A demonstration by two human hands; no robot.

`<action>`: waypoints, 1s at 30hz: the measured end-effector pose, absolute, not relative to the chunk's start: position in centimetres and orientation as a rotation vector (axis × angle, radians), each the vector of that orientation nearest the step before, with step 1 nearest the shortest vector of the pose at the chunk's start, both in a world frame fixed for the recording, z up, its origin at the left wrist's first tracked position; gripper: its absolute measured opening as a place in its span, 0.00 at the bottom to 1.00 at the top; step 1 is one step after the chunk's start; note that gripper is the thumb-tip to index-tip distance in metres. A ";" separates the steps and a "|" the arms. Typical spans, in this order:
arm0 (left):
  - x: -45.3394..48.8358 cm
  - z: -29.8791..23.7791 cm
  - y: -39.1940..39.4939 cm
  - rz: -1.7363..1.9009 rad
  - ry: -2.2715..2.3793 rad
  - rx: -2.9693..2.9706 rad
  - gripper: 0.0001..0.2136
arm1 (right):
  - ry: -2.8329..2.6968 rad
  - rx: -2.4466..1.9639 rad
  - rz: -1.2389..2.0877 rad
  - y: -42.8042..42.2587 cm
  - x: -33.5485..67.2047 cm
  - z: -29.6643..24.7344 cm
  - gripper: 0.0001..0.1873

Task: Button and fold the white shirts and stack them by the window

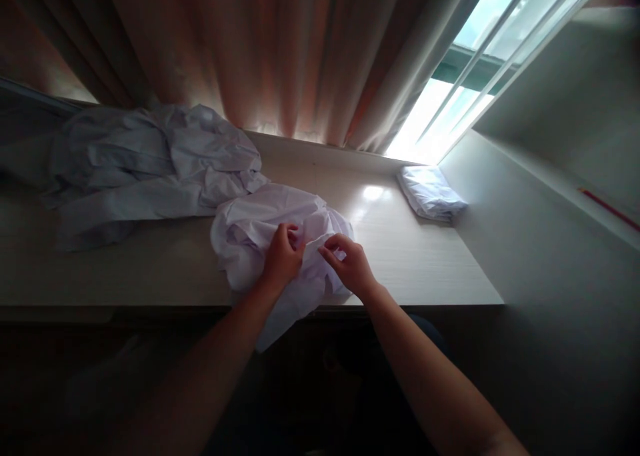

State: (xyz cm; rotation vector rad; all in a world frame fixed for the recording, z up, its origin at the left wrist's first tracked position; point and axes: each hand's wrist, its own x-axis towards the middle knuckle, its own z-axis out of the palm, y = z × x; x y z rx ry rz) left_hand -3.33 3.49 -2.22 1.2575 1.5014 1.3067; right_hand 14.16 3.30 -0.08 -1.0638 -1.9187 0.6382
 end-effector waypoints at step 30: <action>-2.0 -3.4 4.9 1.234 1.007 0.876 0.19 | -1.723 -0.920 1.063 6.8 15.0 -2.0 0.10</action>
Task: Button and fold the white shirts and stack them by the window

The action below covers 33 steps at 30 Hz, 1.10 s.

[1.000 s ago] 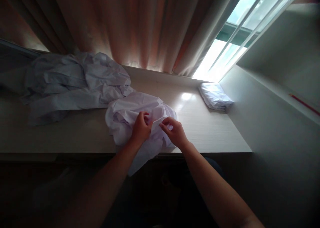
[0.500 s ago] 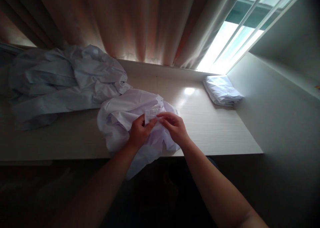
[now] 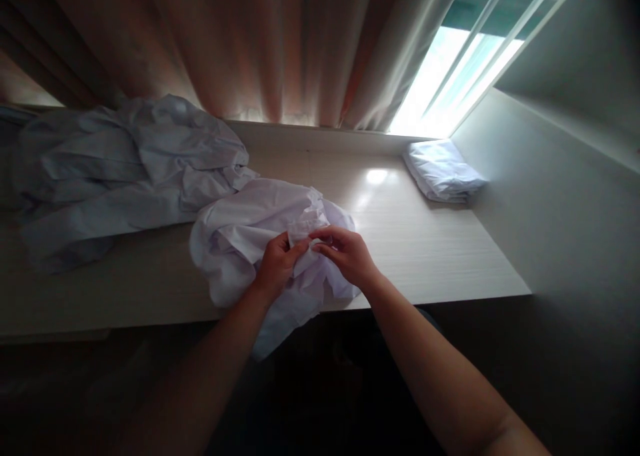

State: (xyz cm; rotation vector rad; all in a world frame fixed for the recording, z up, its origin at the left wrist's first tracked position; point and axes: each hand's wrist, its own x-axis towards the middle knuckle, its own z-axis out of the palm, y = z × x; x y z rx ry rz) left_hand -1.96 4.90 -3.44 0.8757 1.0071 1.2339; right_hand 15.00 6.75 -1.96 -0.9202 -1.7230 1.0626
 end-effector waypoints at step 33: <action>-2.5 -2.5 3.6 1.316 1.366 1.861 0.09 | -1.829 -0.991 0.607 5.4 14.1 -0.9 0.04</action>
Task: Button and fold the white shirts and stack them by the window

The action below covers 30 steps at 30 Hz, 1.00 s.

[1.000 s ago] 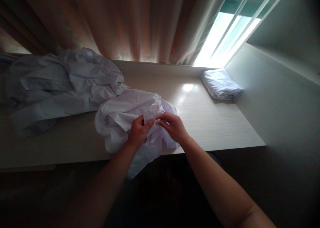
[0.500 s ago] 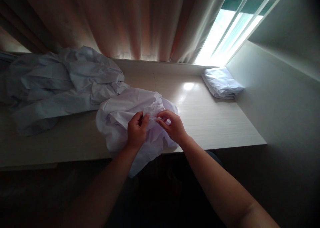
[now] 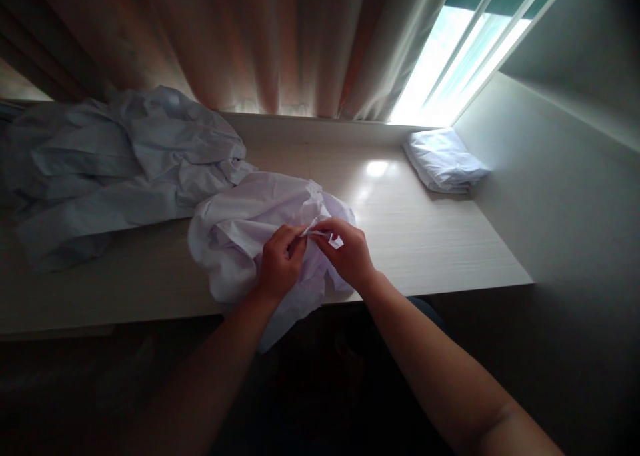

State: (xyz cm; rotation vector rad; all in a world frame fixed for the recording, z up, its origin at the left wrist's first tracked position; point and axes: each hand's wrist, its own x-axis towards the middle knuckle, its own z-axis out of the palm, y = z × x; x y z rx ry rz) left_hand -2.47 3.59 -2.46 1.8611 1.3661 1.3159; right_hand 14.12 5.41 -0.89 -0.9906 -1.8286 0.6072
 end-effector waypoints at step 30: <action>-2.3 -2.5 3.2 1.354 1.452 1.756 0.09 | -1.809 -1.038 0.623 5.5 14.1 -1.2 0.04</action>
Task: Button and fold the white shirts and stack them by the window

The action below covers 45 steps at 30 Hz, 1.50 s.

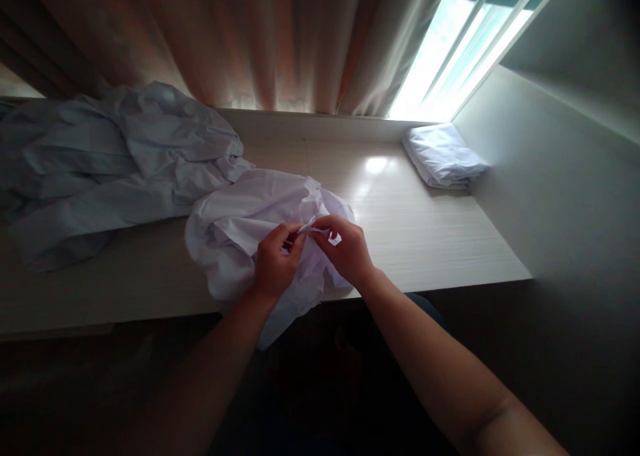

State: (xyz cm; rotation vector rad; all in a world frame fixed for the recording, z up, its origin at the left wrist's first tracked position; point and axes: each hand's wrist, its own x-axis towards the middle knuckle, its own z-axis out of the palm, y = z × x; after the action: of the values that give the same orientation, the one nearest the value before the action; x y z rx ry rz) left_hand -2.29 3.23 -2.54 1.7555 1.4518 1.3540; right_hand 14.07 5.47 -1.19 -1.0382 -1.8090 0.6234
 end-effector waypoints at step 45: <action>-2.4 -2.9 3.5 1.279 1.401 1.990 0.06 | -1.865 -1.060 0.700 6.1 14.3 -2.2 0.04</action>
State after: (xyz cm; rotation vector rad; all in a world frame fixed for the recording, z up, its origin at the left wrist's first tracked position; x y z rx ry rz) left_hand -2.40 3.55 -2.90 1.9902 1.4015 1.2786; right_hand 14.29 6.13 -2.22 -1.0602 -1.8652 0.7001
